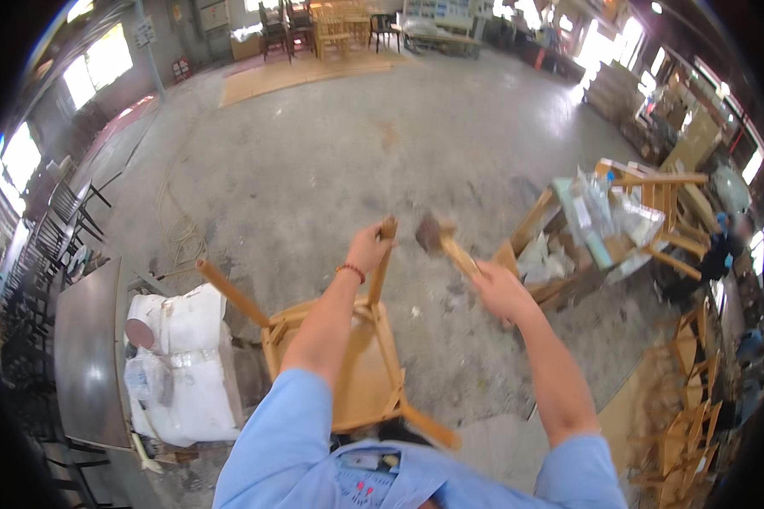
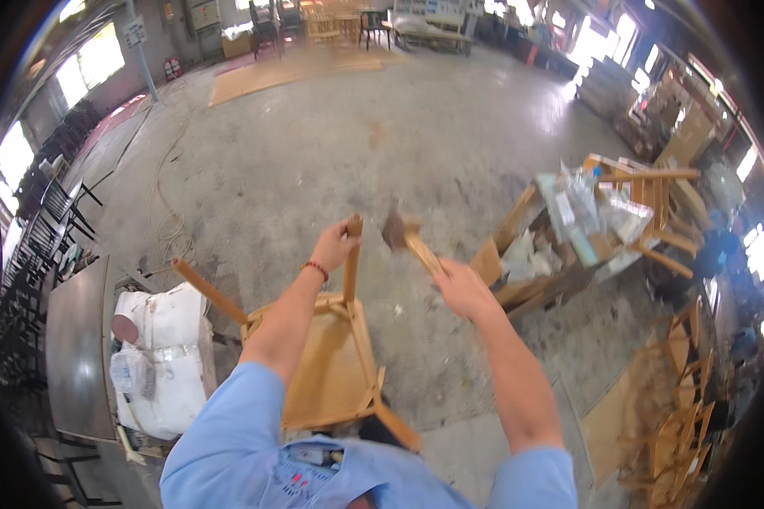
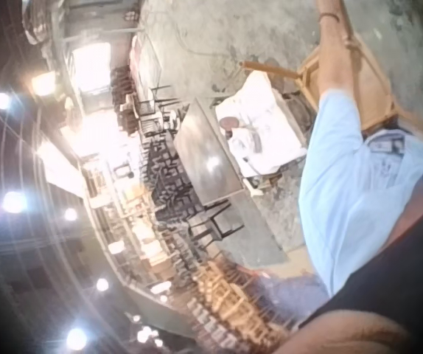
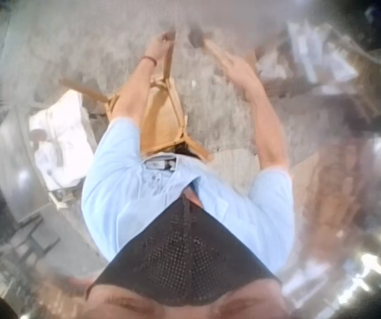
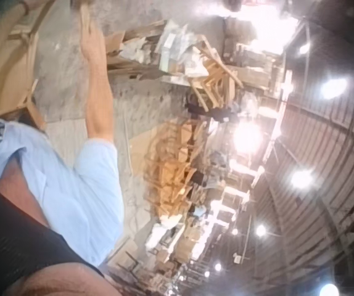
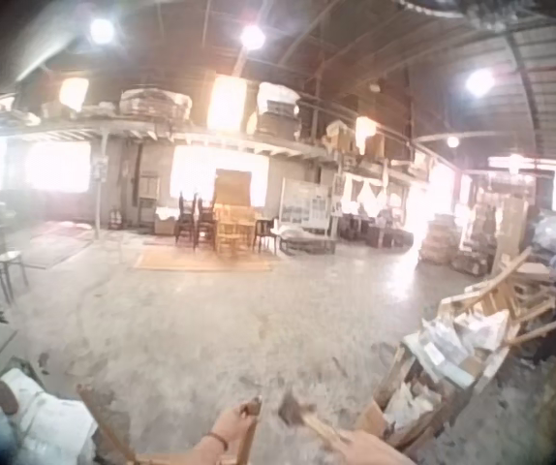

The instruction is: The person walks through a warehouse and approaches a wooden chair. Using a mallet, they tap the chair legs to secure the frame. They lift and inspect the chair, then place it among other chairs. The person repeats the process with another chair, tapping and inspecting before stacking it.

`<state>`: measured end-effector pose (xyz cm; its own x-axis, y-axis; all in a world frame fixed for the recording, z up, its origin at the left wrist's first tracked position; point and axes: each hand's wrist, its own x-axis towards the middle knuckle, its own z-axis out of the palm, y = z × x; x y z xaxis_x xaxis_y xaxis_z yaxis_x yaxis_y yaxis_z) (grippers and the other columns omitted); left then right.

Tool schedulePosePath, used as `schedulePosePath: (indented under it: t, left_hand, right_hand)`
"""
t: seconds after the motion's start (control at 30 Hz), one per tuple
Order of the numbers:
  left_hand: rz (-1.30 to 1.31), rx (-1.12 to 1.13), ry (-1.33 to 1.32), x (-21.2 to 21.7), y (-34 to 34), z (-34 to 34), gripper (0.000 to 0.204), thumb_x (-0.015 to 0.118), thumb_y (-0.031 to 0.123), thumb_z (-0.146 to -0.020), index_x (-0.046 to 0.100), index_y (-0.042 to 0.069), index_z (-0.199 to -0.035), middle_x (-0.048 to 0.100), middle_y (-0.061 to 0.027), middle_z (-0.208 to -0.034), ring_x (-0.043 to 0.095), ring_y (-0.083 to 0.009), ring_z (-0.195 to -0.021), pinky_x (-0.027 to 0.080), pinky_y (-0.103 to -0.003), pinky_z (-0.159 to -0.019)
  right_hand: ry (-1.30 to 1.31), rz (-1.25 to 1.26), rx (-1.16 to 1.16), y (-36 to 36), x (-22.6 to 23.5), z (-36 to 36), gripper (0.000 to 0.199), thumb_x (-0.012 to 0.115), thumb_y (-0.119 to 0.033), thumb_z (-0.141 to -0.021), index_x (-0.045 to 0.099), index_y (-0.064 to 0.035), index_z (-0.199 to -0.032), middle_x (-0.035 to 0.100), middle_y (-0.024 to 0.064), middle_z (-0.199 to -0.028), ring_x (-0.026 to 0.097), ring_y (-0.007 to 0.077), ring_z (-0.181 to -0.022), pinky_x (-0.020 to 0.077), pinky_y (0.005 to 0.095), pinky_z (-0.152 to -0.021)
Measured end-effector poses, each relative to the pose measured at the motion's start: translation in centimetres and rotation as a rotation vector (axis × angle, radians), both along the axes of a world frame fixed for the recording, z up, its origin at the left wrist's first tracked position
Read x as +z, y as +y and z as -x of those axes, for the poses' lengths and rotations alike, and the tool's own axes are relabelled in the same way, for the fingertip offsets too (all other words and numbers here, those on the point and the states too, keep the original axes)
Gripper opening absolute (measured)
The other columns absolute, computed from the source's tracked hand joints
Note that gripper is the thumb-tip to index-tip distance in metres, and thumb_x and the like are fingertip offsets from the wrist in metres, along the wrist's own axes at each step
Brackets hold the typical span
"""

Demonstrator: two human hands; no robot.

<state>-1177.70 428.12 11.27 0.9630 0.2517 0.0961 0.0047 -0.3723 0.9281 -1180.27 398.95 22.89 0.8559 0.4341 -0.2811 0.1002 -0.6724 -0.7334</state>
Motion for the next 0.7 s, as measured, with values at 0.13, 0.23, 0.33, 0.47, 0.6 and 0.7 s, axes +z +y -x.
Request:
schedulePosePath:
  t: [0.13, 0.23, 0.33, 0.47, 0.6, 0.7]
  left_hand:
    - [0.15, 0.17, -0.094, -2.0, -1.4, 1.3, 0.041, 0.067, 0.019, -0.084, 0.06, -0.001, -0.118, 0.068, -0.0154, -0.102, 0.064, -0.024, -0.091, 0.048, -0.034, -0.081]
    - [0.807, 0.388, -0.108, -4.5, -0.9, 3.5, 0.025, 0.063, 0.013, -0.085, 0.061, -0.004, -0.104, 0.064, -0.0115, -0.082, 0.059, -0.0229, -0.07, 0.047, -0.036, -0.065]
    - [1.122, 0.227, 0.033, -9.5, -0.9, 8.0, 0.008, 0.056, 0.006, -0.087, 0.057, 0.0, -0.091, 0.057, -0.0086, -0.073, 0.051, -0.0201, -0.062, 0.042, -0.032, -0.057]
    - [1.415, 0.218, 0.413, -8.4, -7.7, 11.4, 0.017, 0.051, 0.0, -0.089, 0.054, 0.001, -0.106, 0.057, -0.0081, -0.08, 0.051, -0.0158, -0.063, 0.042, -0.027, -0.057]
    - [1.212, -0.192, 0.407, -3.5, -12.6, 14.9, 0.024, 0.049, 0.002, -0.091, 0.052, 0.0, -0.115, 0.058, -0.0069, -0.088, 0.05, -0.0117, -0.062, 0.04, -0.023, -0.054]
    - [0.966, -0.491, 0.361, 2.1, -17.5, 17.7, 0.028, 0.049, 0.003, -0.091, 0.055, 0.003, -0.118, 0.06, -0.0048, -0.092, 0.049, -0.0087, -0.061, 0.04, -0.022, -0.053]
  right_hand:
    - [0.139, -0.164, -0.189, -5.8, 2.0, 2.4, 0.042, 0.047, -0.022, -0.096, 0.05, -0.0118, -0.137, 0.05, 0.0004, -0.062, 0.045, 0.0099, -0.047, 0.0385, 0.0265, -0.043]
    - [0.115, -0.341, -0.34, -8.6, 1.4, 6.1, 0.038, 0.045, -0.02, -0.098, 0.052, -0.0124, -0.135, 0.047, -0.0012, -0.061, 0.04, 0.0066, -0.043, 0.0346, 0.0245, -0.038]
    - [0.106, -0.46, -0.51, -10.9, -0.3, 10.9, 0.036, 0.044, -0.019, -0.099, 0.052, -0.0119, -0.134, 0.047, -0.0014, -0.062, 0.04, 0.0052, -0.043, 0.0346, 0.0232, -0.037]
    - [0.038, -0.682, -0.738, -13.7, -1.7, 18.8, 0.031, 0.042, -0.019, -0.1, 0.053, -0.0072, -0.127, 0.047, -0.0007, -0.063, 0.041, 0.0055, -0.042, 0.035, 0.0225, -0.035]
    - [-0.048, -0.74, -0.812, -13.0, 0.5, 25.5, 0.012, 0.052, -0.016, -0.096, 0.054, -0.0066, -0.103, 0.048, -0.0004, -0.063, 0.041, 0.0063, -0.041, 0.0339, 0.0232, -0.034]
    - [-0.119, -0.647, -0.802, -11.5, 1.7, 28.6, 0.013, 0.061, -0.014, -0.089, 0.052, -0.0078, -0.095, 0.051, -0.0001, -0.065, 0.044, 0.0073, -0.043, 0.0354, 0.0245, -0.037]
